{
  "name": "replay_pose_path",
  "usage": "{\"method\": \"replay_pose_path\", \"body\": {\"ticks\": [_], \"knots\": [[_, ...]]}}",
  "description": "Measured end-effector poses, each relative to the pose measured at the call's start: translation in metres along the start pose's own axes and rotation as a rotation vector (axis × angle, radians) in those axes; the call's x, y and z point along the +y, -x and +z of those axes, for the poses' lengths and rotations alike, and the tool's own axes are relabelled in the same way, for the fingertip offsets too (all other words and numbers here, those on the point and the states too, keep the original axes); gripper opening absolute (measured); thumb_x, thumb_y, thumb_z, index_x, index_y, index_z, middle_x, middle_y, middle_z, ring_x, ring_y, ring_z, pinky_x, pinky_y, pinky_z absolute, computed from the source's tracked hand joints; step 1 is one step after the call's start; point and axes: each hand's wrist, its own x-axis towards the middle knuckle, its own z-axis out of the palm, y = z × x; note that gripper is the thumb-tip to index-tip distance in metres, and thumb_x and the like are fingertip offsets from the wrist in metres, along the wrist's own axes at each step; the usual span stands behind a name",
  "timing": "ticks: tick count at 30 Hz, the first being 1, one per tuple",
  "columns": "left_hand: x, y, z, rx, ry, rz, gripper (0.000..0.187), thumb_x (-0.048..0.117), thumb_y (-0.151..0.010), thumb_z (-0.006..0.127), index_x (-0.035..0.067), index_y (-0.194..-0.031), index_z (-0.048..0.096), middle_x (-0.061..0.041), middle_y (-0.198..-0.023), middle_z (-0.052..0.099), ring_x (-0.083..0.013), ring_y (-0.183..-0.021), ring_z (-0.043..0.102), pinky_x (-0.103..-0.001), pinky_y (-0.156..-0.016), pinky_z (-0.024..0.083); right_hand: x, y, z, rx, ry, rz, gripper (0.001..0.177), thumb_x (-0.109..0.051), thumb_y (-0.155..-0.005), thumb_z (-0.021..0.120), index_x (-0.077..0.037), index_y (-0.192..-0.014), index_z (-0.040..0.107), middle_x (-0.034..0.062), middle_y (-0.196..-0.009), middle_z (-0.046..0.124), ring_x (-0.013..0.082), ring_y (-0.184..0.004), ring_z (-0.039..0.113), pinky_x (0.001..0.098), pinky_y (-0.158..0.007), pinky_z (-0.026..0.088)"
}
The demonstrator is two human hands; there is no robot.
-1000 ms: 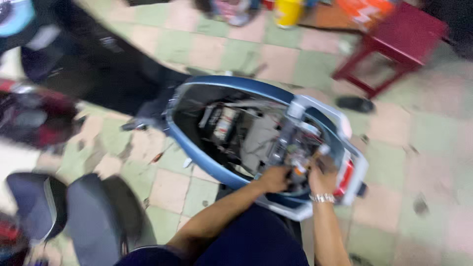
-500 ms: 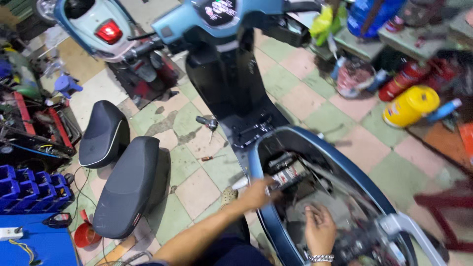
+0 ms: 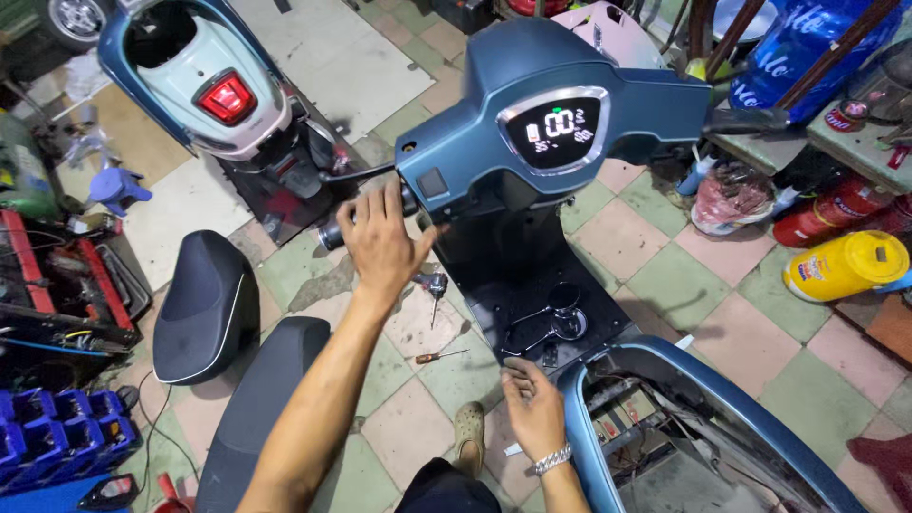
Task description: The person uses a multimeter to check electrical connections inside a blue scooter, retrieves a wiring harness from a box on a shelf, and connects it to the vehicle's electrical system.
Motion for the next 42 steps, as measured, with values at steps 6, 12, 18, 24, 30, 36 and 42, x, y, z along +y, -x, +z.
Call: {"method": "replay_pose_path", "body": {"ticks": [6,12,18,24,30,36,42], "knots": [[-0.004,-0.002,0.004,-0.035,0.021,-0.061,0.094,0.06,-0.072,0.083,-0.001,-0.137,0.054,-0.015,-0.121,0.062,-0.0317,-0.112,0.055,-0.051,-0.103,0.033,-0.015,-0.032,0.034,-0.058,0.04,0.02,0.025,-0.011,-0.089,0.071,-0.002,-0.112,0.073,0.0076,-0.095,0.081,0.0125,-0.082,0.076,0.0264,-0.073,0.06],[0.0,-0.005,-0.001,-0.059,0.06,-0.096,0.094,0.058,-0.07,0.085,-0.001,-0.137,0.055,-0.015,-0.123,0.062,-0.0315,-0.114,0.056,-0.052,-0.103,0.033,-0.016,-0.051,0.042,-0.081,0.037,0.023,0.025,-0.011,-0.089,0.071,-0.004,-0.112,0.072,0.0073,-0.096,0.081,0.0126,-0.083,0.077,0.0266,-0.075,0.06],[0.022,0.004,-0.012,0.085,0.141,-0.019,0.094,0.052,-0.074,0.084,-0.005,-0.14,0.048,-0.025,-0.132,0.057,-0.041,-0.125,0.051,-0.057,-0.111,0.027,-0.029,-0.037,0.026,-0.14,0.042,0.081,0.026,-0.014,-0.089,0.07,-0.005,-0.114,0.071,0.0078,-0.097,0.08,0.0151,-0.085,0.077,0.0289,-0.075,0.061],[0.088,0.122,0.031,-0.498,0.745,-0.066,0.027,0.025,-0.095,0.078,0.01,-0.116,0.072,-0.007,-0.116,0.073,-0.0302,-0.112,0.067,-0.044,-0.1,0.051,0.007,0.003,-0.01,-0.05,0.178,0.149,0.033,-0.016,-0.086,0.073,-0.005,-0.117,0.07,0.0117,-0.098,0.078,0.0217,-0.09,0.076,0.0328,-0.082,0.06],[0.067,0.091,-0.002,-0.076,0.333,0.174,0.046,0.023,-0.082,0.08,0.001,-0.121,0.067,-0.018,-0.126,0.064,-0.0401,-0.12,0.058,-0.052,-0.102,0.041,0.068,0.06,-0.03,0.126,0.1,0.177,0.03,-0.015,-0.086,0.072,-0.003,-0.114,0.07,0.0092,-0.106,0.078,0.0216,-0.093,0.077,0.0338,-0.082,0.06],[0.015,0.019,-0.035,-0.092,0.247,-0.162,0.037,0.023,-0.093,0.085,0.003,-0.117,0.065,-0.015,-0.111,0.066,-0.0331,-0.106,0.063,-0.045,-0.096,0.047,0.053,0.057,-0.004,0.029,0.136,0.256,0.031,-0.014,-0.085,0.072,-0.006,-0.115,0.071,0.008,-0.1,0.08,0.0195,-0.088,0.078,0.0325,-0.078,0.06],[0.036,0.05,0.019,-0.058,0.657,-0.388,0.052,0.018,-0.09,0.076,0.001,-0.137,0.059,-0.019,-0.129,0.065,-0.0328,-0.113,0.065,-0.039,-0.093,0.054,0.019,0.043,0.015,-0.093,0.144,0.207,0.029,-0.015,-0.086,0.071,-0.007,-0.113,0.071,0.0073,-0.096,0.081,0.0186,-0.085,0.078,0.0319,-0.074,0.06]]}}
